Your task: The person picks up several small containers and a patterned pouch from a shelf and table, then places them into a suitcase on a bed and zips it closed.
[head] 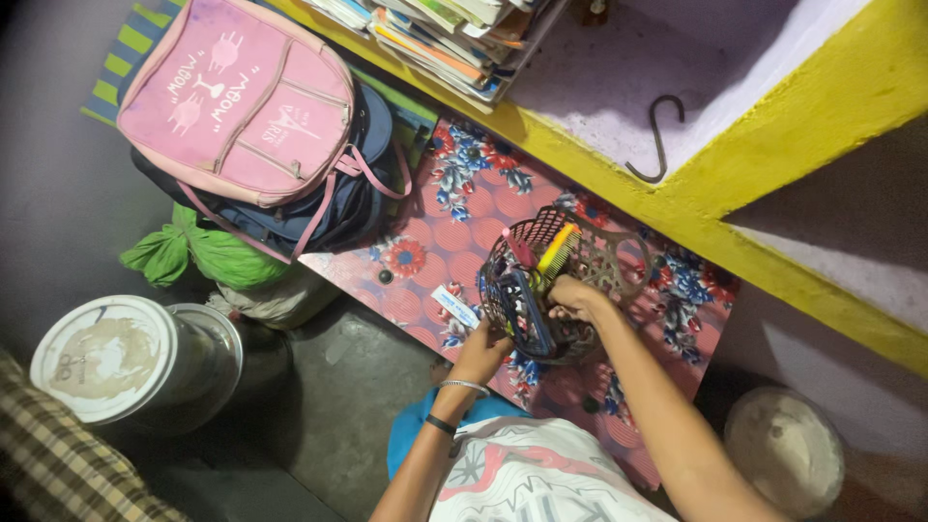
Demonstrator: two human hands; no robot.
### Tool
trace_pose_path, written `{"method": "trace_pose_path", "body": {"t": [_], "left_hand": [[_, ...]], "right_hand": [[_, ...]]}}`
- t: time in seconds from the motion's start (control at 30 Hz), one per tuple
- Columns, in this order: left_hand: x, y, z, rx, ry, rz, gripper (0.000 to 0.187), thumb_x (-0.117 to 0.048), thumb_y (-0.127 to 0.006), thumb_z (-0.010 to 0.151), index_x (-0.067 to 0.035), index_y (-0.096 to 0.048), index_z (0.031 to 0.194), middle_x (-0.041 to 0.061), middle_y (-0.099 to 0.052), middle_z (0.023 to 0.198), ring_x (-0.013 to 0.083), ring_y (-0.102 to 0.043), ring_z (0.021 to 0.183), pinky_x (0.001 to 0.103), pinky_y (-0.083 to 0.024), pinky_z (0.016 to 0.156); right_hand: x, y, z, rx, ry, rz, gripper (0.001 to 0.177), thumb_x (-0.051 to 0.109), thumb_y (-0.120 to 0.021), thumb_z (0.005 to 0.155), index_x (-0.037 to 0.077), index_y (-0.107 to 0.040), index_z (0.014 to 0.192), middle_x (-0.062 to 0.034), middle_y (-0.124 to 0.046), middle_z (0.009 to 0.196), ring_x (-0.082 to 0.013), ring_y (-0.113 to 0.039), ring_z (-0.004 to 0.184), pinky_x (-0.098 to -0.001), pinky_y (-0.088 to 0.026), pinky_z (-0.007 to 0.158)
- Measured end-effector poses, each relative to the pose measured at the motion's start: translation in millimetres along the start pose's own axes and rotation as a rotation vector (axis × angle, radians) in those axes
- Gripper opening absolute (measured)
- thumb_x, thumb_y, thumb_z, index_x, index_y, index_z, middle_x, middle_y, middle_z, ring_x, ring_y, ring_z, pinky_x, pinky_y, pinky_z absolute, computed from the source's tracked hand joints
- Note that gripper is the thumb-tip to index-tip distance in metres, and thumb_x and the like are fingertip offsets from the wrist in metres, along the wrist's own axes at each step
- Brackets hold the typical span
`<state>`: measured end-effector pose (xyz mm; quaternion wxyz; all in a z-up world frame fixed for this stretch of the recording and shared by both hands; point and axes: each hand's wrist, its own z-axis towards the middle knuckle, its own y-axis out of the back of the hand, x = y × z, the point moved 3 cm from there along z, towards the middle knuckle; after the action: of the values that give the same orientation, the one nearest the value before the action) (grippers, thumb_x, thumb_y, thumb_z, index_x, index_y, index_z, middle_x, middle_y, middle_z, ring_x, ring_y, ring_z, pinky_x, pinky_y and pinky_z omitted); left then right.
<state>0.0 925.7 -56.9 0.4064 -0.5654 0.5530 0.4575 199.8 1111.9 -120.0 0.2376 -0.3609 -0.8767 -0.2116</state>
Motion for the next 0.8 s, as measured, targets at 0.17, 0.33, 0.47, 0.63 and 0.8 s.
{"method": "trace_pose_path", "body": {"t": [0.17,0.33,0.47,0.63,0.8], "left_hand": [[-14.6,2.3,-5.2,0.062,0.085,-0.162,0.034,-0.010,-0.067,0.090,0.001,-0.058,0.121,0.005,-0.068,0.094,0.0148,-0.062,0.081,0.031,-0.053,0.071],[-16.0,6.1,-3.6,0.098,0.112,-0.252,0.031,-0.007,-0.067,0.092,0.002,-0.058,0.120,0.008,-0.069,0.098,0.0153,-0.064,0.084,0.030,-0.053,0.072],[-8.2,6.5,-0.1,0.102,0.117,-0.282,0.033,-0.006,-0.066,0.092,0.003,-0.056,0.122,0.010,-0.071,0.102,0.0168,-0.068,0.087,0.030,-0.056,0.074],[-8.2,5.0,-0.6,0.116,0.139,-0.370,0.034,-0.008,-0.065,0.093,0.002,-0.055,0.123,0.008,-0.071,0.108,0.0159,-0.070,0.093,0.029,-0.059,0.080],[-3.7,6.0,1.8,0.098,0.113,-0.295,0.031,-0.005,-0.066,0.093,0.004,-0.054,0.121,0.011,-0.070,0.104,0.0170,-0.069,0.090,0.030,-0.058,0.077]], "right_hand": [[3.9,0.5,5.3,-0.006,0.035,-0.059,0.021,-0.002,-0.050,0.091,-0.004,-0.064,0.106,-0.0059,-0.062,0.069,-0.0103,-0.051,0.046,-0.0261,-0.036,0.036],[12.7,0.4,5.2,0.051,-0.160,-0.156,0.018,0.003,-0.043,0.096,-0.004,-0.057,0.106,-0.0152,-0.065,0.071,-0.0161,-0.052,0.046,-0.0285,-0.042,0.039],[7.8,-5.6,4.7,0.059,-0.133,-0.033,0.021,0.003,-0.045,0.097,-0.002,-0.061,0.109,-0.0085,-0.066,0.074,-0.0117,-0.056,0.048,-0.0246,-0.042,0.038],[1.1,5.2,2.2,0.036,-0.149,-0.074,0.014,0.005,-0.051,0.095,0.001,-0.059,0.106,-0.0049,-0.059,0.070,-0.0101,-0.051,0.048,-0.0237,-0.039,0.037],[0.9,7.1,0.9,0.163,-0.224,0.007,0.012,0.009,-0.054,0.095,-0.001,-0.059,0.101,-0.0069,-0.062,0.070,-0.0127,-0.051,0.047,-0.0234,-0.038,0.035]]}}
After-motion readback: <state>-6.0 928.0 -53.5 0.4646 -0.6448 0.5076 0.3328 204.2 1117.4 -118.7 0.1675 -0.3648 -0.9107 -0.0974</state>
